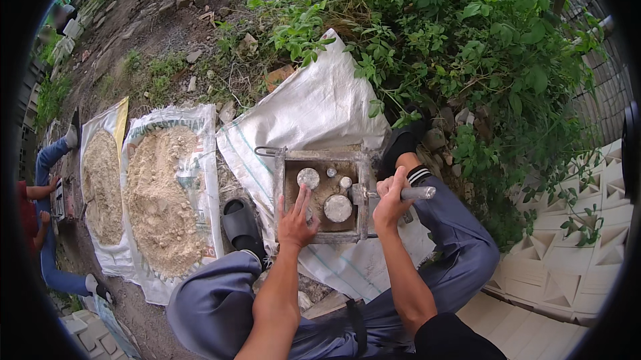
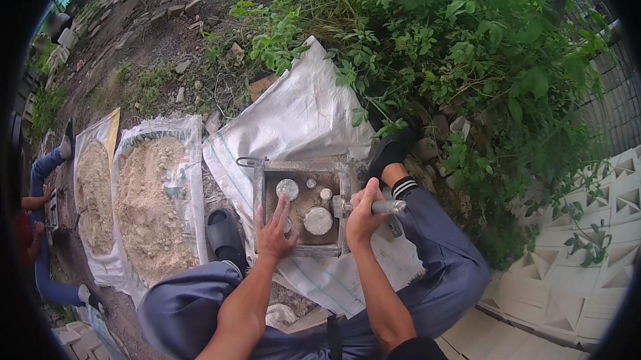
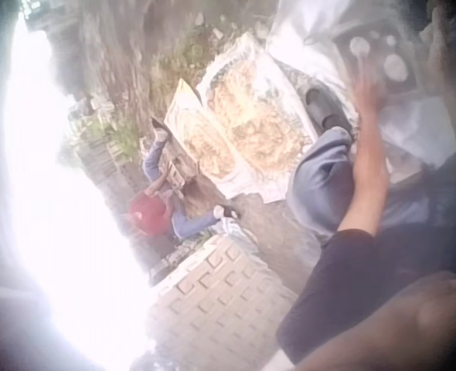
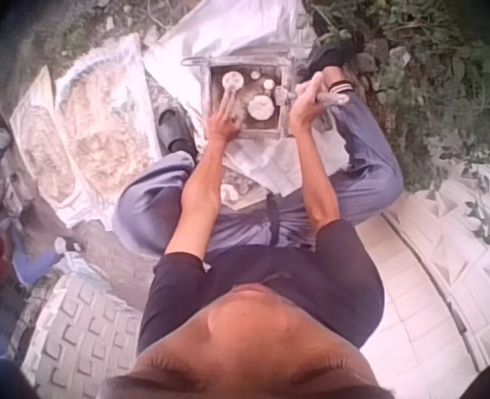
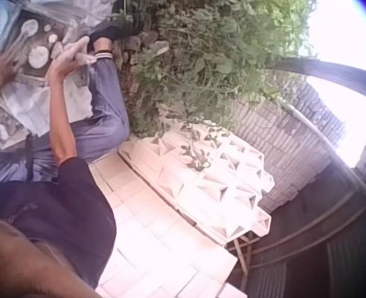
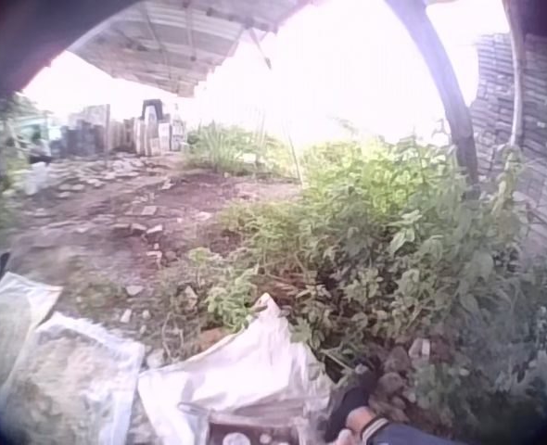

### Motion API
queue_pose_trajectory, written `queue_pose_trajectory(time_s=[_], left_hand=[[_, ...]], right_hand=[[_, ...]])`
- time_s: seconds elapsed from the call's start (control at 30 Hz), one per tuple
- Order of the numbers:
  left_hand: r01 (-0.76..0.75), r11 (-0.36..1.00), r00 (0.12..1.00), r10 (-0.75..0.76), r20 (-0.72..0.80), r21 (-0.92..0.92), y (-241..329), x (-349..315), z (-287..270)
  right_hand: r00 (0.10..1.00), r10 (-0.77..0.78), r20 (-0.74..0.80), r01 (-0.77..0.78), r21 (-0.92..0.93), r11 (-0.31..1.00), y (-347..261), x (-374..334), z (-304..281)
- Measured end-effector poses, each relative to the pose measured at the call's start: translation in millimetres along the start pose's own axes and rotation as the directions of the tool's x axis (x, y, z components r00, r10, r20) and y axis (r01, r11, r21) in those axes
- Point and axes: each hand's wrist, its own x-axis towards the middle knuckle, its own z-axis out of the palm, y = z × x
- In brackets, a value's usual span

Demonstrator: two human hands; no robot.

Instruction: The person uses a metal tamping tool to compact sand-like material into circular holes within a rectangular metal mold, repeatedly striking the material and smoothing the surface by hand.

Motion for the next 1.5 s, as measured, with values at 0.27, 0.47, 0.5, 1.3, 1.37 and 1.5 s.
queue_pose_trajectory(time_s=[0.27, 0.47, 0.5, 1.3, 1.37, 1.5], left_hand=[[0.03, 0.999, 0.998, -0.029, 0.049, -0.038, 1.5, 1.8, -8.3], [0.039, 0.998, 0.999, -0.037, 0.036, -0.041, -3.8, -0.5, -4.5], [0.02, 1.0, 1.0, -0.02, 0.012, -0.021, -3.3, -0.6, -3.8], [0.032, 0.999, 0.999, -0.032, 0.04, -0.006, 1.0, 0.6, -8.1], [0.014, 0.999, 1.0, -0.014, -0.022, 0.032, -5.5, 3.0, -6.7], [-0.015, 1.0, 1.0, 0.015, -0.018, 0.01, 5.8, 4.0, -4.0]], right_hand=[[0.839, -0.235, 0.491, 0.266, 0.008, 0.964, 27.0, -11.2, -4.2], [0.813, -0.076, 0.578, 0.202, -0.156, 0.967, 14.5, -0.7, 24.5], [0.807, -0.105, 0.581, 0.193, -0.091, 0.977, 13.9, 0.6, 19.7], [0.707, 0.272, 0.653, -0.049, -0.338, 0.94, 22.4, 8.9, 31.9], [0.733, 0.188, 0.654, 0.012, -0.288, 0.958, 2.1, -1.0, 35.2], [0.761, 0.07, 0.645, 0.15, -0.281, 0.948, 25.4, 2.5, 15.9]])
